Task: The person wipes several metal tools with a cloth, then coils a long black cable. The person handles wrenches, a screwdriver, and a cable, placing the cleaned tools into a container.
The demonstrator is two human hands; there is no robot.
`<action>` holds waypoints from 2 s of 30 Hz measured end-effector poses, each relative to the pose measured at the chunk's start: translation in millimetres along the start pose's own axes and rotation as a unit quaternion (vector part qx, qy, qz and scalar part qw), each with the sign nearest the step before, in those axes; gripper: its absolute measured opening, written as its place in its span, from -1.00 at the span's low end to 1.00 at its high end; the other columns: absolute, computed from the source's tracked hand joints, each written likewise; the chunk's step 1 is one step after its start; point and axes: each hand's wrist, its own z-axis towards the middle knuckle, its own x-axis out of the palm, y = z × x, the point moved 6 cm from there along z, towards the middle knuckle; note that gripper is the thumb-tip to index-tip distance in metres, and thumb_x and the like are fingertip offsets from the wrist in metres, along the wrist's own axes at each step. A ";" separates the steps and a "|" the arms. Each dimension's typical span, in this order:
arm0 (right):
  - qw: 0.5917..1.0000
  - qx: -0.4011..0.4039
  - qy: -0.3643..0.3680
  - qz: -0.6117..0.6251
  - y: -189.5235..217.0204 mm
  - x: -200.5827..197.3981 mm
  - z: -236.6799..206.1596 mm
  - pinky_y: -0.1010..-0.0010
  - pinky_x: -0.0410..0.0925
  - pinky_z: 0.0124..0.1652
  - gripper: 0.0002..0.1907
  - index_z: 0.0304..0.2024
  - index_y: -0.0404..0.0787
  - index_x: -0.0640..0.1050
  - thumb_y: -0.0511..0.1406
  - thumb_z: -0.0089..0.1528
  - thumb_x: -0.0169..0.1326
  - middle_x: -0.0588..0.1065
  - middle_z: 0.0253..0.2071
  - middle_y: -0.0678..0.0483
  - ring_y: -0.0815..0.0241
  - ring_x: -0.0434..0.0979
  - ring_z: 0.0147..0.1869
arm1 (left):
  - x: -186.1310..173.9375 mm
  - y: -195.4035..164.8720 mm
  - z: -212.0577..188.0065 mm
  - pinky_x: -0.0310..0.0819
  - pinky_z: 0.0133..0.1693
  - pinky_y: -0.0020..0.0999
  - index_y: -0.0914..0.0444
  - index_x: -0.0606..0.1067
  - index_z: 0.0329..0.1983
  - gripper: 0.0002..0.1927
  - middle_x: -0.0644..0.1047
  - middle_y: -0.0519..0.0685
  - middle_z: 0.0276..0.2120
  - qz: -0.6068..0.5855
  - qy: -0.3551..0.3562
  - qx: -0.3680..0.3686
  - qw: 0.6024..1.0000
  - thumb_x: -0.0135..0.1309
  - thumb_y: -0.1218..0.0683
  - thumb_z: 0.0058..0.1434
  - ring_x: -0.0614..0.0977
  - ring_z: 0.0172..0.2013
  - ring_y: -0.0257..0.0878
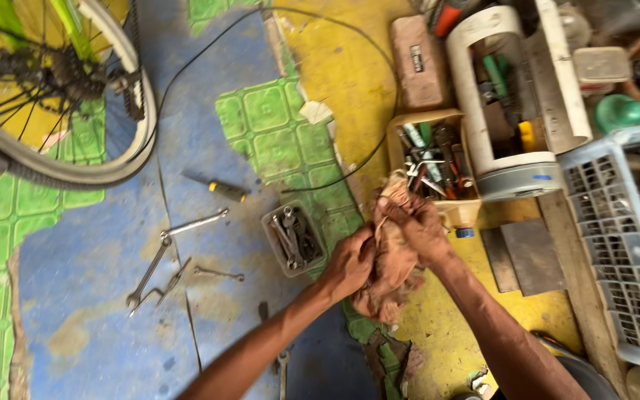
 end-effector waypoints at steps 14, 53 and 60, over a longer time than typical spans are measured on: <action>0.967 0.077 0.095 -0.224 -8.5 3.1 -27.0 0.41 0.53 -0.23 -0.77 -0.09 -0.05 0.58 -0.22 0.20 0.17 0.64 -0.31 0.15 0.34 0.67 -0.28 | -35.3 -27.6 32.1 0.64 -0.17 -0.27 0.26 0.62 -0.10 -0.81 0.67 0.05 -0.19 -0.005 -0.062 0.018 0.998 0.20 0.07 0.31 0.65 -0.22 -0.27; 0.574 0.049 0.298 -0.761 -89.4 24.5 -68.6 -0.07 0.26 0.24 -0.46 0.11 -0.30 0.53 -0.06 0.24 0.15 0.45 0.09 -0.24 -0.24 0.36 0.27 | -45.8 135.0 22.5 0.37 -0.62 -0.39 0.30 0.56 -0.18 -0.81 0.60 0.00 -0.53 -0.274 -0.236 -0.225 0.905 0.05 0.08 0.37 0.45 -0.67 -0.34; 0.701 0.017 0.337 -0.629 -88.3 16.2 -108.0 -0.44 -0.15 0.41 -0.46 0.04 -0.38 0.51 -0.12 0.15 0.14 0.39 0.01 -0.51 -0.60 0.17 0.38 | 41.0 116.2 105.3 0.39 -0.59 -0.36 0.39 0.53 -0.25 -0.70 0.58 0.03 -0.52 -0.171 -0.072 -0.208 0.960 0.06 0.04 0.44 0.53 -0.60 -0.31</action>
